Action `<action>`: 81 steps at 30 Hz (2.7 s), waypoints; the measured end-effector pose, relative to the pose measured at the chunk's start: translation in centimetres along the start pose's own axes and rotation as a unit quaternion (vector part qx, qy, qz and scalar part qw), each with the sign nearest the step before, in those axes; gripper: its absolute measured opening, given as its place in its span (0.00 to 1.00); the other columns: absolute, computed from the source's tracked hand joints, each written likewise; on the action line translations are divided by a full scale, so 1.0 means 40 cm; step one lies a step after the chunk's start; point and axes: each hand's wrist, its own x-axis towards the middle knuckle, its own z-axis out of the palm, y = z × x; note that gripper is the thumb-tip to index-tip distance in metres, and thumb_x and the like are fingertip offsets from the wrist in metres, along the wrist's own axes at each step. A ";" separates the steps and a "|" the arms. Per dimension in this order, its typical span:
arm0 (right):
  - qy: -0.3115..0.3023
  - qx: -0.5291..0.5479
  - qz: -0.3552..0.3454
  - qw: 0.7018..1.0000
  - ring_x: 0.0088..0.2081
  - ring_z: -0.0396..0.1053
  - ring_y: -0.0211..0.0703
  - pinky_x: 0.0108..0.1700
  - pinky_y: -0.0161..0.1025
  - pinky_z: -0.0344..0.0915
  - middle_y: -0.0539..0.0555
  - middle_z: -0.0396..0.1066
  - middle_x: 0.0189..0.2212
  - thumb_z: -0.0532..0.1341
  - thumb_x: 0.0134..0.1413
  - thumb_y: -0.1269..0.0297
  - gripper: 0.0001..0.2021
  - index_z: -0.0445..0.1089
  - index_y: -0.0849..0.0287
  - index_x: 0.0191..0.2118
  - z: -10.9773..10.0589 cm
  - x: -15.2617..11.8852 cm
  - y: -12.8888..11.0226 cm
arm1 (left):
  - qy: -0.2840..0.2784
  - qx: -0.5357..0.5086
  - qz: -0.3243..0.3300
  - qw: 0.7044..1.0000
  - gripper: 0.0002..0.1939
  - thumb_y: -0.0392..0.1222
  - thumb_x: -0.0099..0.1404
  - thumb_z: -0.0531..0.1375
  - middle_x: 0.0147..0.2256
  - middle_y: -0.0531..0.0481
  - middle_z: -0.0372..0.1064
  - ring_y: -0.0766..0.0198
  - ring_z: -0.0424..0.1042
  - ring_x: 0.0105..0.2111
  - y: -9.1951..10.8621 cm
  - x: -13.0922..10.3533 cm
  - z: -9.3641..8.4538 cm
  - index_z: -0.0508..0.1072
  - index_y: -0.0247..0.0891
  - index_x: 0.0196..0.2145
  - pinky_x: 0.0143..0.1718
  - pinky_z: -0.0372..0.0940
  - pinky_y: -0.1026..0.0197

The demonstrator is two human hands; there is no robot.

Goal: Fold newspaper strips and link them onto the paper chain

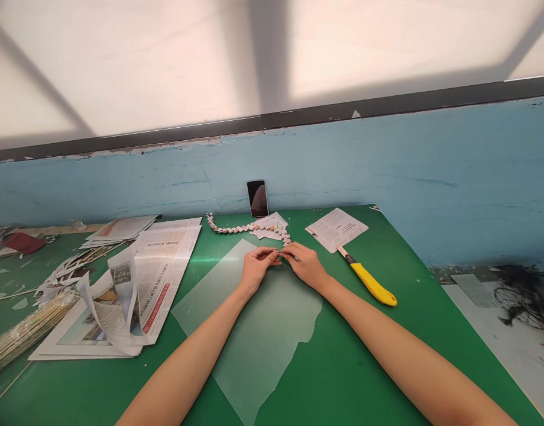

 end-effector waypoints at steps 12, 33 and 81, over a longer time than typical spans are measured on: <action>0.017 0.040 0.069 0.997 0.33 0.75 0.47 0.38 0.45 0.74 0.54 0.77 0.35 0.61 0.68 0.60 0.08 0.77 0.52 0.40 -0.008 0.015 -0.025 | -0.018 0.015 0.053 0.998 0.19 0.51 0.56 0.72 0.40 0.44 0.78 0.57 0.77 0.41 -0.013 0.001 0.002 0.77 0.36 0.40 0.39 0.77 0.55; -0.034 0.062 0.034 0.997 0.36 0.74 0.46 0.39 0.44 0.74 0.55 0.76 0.37 0.61 0.67 0.58 0.07 0.75 0.52 0.45 -0.011 0.011 -0.001 | 0.003 0.056 0.007 0.998 0.22 0.45 0.54 0.70 0.24 0.56 0.74 0.67 0.69 0.19 -0.008 -0.001 0.005 0.64 0.41 0.42 0.25 0.66 0.63; -0.128 0.216 0.222 0.942 0.36 0.70 0.42 0.40 0.38 0.66 0.52 0.73 0.35 0.62 0.65 0.52 0.13 0.71 0.58 0.40 -0.012 0.020 0.004 | -0.148 0.247 0.135 0.948 0.14 0.43 0.74 0.53 0.39 0.48 0.72 0.63 0.69 0.35 -0.008 -0.032 0.008 0.56 0.42 0.55 0.42 0.64 0.58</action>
